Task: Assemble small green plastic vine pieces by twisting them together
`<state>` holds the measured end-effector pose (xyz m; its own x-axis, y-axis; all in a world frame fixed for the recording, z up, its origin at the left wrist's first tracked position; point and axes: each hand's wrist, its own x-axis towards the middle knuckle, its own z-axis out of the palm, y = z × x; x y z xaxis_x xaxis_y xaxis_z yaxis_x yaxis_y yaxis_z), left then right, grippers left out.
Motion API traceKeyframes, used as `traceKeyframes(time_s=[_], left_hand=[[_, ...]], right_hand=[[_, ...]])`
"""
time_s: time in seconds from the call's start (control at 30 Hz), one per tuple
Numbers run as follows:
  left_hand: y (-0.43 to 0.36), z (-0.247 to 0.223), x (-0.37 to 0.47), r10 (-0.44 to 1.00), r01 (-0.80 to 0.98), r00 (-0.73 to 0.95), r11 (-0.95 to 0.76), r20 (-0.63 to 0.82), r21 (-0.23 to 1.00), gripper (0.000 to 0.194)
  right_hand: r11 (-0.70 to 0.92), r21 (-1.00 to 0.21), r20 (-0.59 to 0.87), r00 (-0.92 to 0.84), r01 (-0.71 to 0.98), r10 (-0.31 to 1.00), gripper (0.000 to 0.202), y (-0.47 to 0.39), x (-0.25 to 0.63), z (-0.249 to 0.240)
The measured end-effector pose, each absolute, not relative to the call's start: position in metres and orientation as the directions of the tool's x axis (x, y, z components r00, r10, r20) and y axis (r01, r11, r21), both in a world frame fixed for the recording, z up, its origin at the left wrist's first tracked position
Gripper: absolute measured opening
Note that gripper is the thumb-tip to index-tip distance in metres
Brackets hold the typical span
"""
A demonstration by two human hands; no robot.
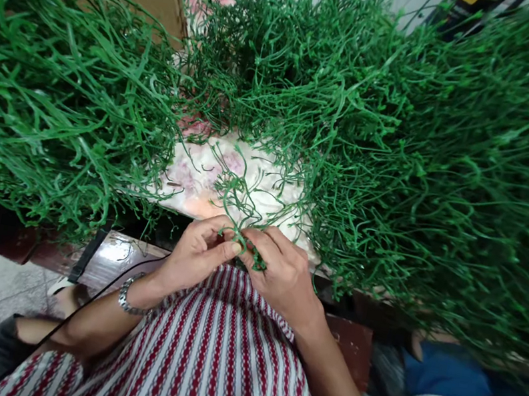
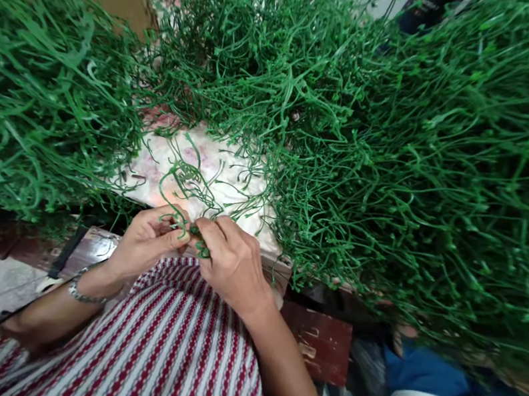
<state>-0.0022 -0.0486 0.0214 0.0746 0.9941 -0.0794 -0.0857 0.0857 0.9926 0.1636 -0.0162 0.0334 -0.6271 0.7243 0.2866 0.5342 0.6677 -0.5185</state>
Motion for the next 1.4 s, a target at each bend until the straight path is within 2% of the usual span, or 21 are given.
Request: traceKeyframes(time_s=[0.1,0.27,0.4,0.5,0.6,0.67,0.73,0.87,0.93,1.1,1.23,1.3,1.4], left_hand=[[-0.048,0.022,-0.004,0.990,-0.089,0.102,0.108,-0.099,0.990,0.024],[-0.046,0.027,-0.010,0.981,0.077,0.160,0.101,-0.112,0.992,0.018],[-0.041,0.031,-0.017,0.956,0.163,0.281,0.043,-0.088,0.986,0.016],[-0.036,0.034,-0.024,0.921,0.233,0.386,-0.033,-0.061,0.972,0.022],[-0.036,0.035,-0.029,0.877,0.084,0.475,0.038,-0.074,0.996,0.029],[-0.038,0.032,-0.030,0.847,-0.104,0.523,0.178,-0.099,0.978,0.033],[-0.042,0.027,-0.029,0.824,-0.272,0.557,0.303,-0.107,0.913,0.033],[-0.044,0.020,-0.025,0.842,-0.499,0.536,0.373,-0.060,0.782,0.029],[-0.043,0.020,-0.025,0.856,-0.536,0.515,0.359,-0.041,0.764,0.028],[-0.043,0.020,-0.032,0.898,-0.508,0.439,0.280,-0.034,0.815,0.026],[-0.046,0.017,-0.032,0.910,-0.498,0.414,0.256,-0.032,0.829,0.025],[-0.047,0.016,-0.032,0.917,-0.516,0.397,0.250,-0.030,0.819,0.024],[-0.048,0.017,-0.032,0.937,-0.552,0.349,0.225,-0.023,0.803,0.023]], right_hand=[[0.697,-0.444,0.274,-0.656,0.562,0.703,0.020,-0.015,0.165,0.035],[0.741,-0.366,0.217,-0.722,0.564,0.657,0.015,-0.015,0.163,0.037],[0.745,-0.379,0.145,-0.760,0.548,0.633,0.008,-0.015,0.159,0.041],[0.729,-0.449,0.062,-0.796,0.516,0.602,0.005,-0.010,0.157,0.044],[0.668,-0.669,0.069,-0.868,0.325,0.492,0.006,-0.003,0.157,0.046],[0.530,-0.835,0.114,-0.897,0.146,0.427,0.011,0.002,0.157,0.044],[0.339,-0.941,0.134,-0.900,0.016,0.416,0.015,0.005,0.156,0.039],[0.000,-0.986,0.139,-0.832,-0.165,0.537,0.020,0.002,0.153,0.027],[-0.034,-0.977,0.145,-0.772,-0.211,0.619,0.022,0.001,0.155,0.028],[0.142,-0.984,0.177,-0.635,-0.106,0.752,0.025,0.000,0.169,0.047],[0.048,-0.987,0.124,-0.524,-0.156,0.843,0.014,-0.002,0.171,0.048],[0.081,-0.996,0.089,-0.452,-0.037,0.888,0.010,-0.003,0.167,0.045],[0.274,-0.905,0.131,-0.399,0.326,0.907,0.011,-0.004,0.158,0.042]])
